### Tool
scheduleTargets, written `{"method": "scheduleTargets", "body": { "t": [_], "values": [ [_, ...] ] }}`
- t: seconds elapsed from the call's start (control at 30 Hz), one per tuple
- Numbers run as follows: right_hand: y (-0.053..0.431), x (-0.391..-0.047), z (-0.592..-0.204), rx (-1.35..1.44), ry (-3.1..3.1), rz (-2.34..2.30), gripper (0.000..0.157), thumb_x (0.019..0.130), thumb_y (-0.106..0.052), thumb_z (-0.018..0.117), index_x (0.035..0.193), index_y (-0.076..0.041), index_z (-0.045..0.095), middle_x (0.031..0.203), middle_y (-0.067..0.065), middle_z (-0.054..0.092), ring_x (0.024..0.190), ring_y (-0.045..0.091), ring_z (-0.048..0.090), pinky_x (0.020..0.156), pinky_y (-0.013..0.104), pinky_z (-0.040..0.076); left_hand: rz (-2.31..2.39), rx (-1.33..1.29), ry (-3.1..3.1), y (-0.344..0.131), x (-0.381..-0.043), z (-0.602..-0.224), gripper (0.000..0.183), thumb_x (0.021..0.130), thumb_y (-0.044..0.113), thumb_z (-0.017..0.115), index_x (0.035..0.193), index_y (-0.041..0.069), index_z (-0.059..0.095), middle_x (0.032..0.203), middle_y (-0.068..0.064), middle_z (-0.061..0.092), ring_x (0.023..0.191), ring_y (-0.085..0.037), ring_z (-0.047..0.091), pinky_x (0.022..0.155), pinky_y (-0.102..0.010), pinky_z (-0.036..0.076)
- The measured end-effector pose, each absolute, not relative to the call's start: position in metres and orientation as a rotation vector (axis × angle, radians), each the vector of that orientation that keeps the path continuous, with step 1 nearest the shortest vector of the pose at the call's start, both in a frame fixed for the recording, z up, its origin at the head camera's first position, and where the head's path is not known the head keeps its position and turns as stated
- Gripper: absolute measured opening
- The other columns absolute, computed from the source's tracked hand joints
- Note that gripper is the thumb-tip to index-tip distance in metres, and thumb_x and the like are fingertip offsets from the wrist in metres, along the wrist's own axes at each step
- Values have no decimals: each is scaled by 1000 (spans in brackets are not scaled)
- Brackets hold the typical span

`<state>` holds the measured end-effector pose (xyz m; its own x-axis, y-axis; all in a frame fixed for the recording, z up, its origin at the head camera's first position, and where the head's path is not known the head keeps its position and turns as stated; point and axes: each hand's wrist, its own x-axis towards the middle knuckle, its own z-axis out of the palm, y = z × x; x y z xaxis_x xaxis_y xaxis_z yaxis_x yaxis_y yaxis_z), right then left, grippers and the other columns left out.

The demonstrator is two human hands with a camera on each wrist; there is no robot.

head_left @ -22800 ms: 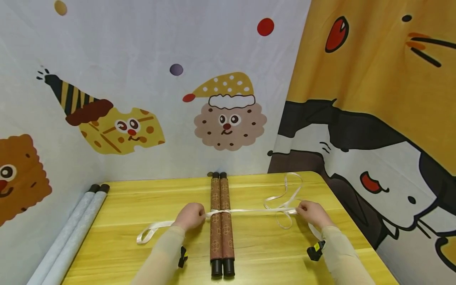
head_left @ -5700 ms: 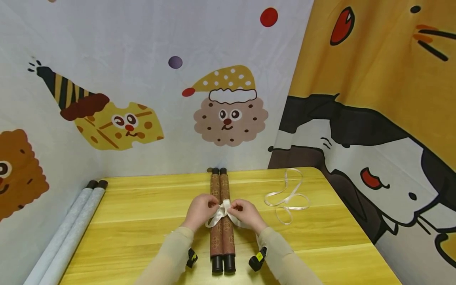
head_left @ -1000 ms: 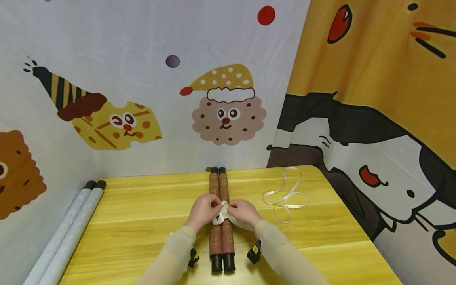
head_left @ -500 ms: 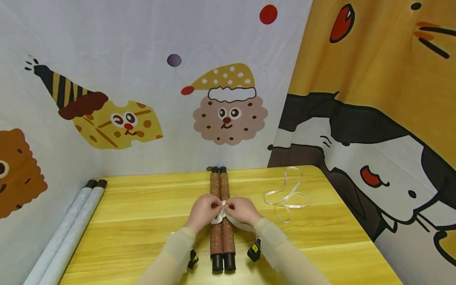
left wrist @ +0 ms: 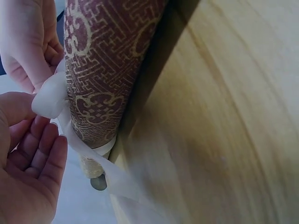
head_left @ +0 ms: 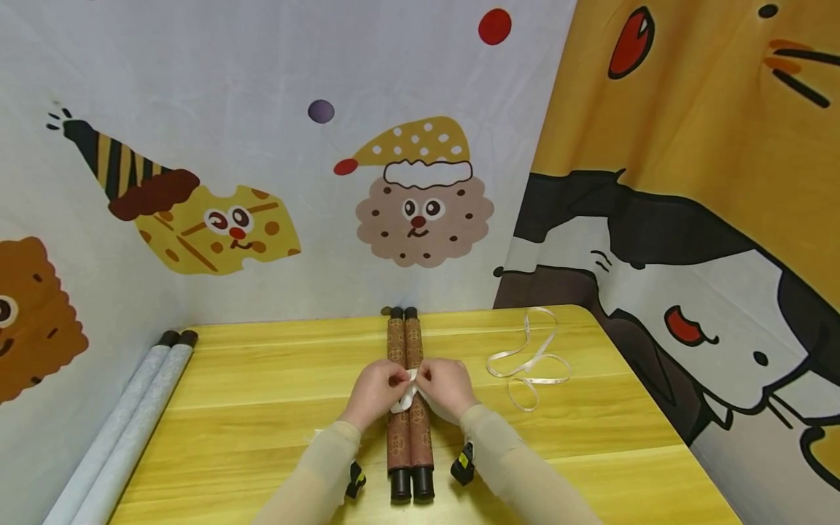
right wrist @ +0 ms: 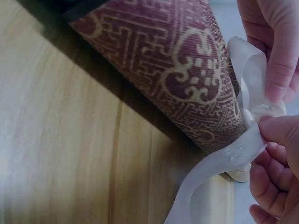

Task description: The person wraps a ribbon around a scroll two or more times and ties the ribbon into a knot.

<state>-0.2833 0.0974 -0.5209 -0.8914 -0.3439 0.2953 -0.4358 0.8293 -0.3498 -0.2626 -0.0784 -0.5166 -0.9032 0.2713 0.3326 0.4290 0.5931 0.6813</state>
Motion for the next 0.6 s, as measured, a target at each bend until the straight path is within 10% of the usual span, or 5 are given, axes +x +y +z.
{"method": "scheduleTargets", "body": {
  "t": [0.6],
  "values": [
    [94, -285, -526, 514, -2763, 719, 16, 92, -22, 69, 80, -20, 59, 63, -12, 54, 57, 8, 50, 66, 33, 45, -1213, -560, -2654, -82, -266, -520, 4, 92, 10, 69, 91, 7, 73, 84, 2, 68, 73, -11, 60, 65, -29, 51]
  ]
}}
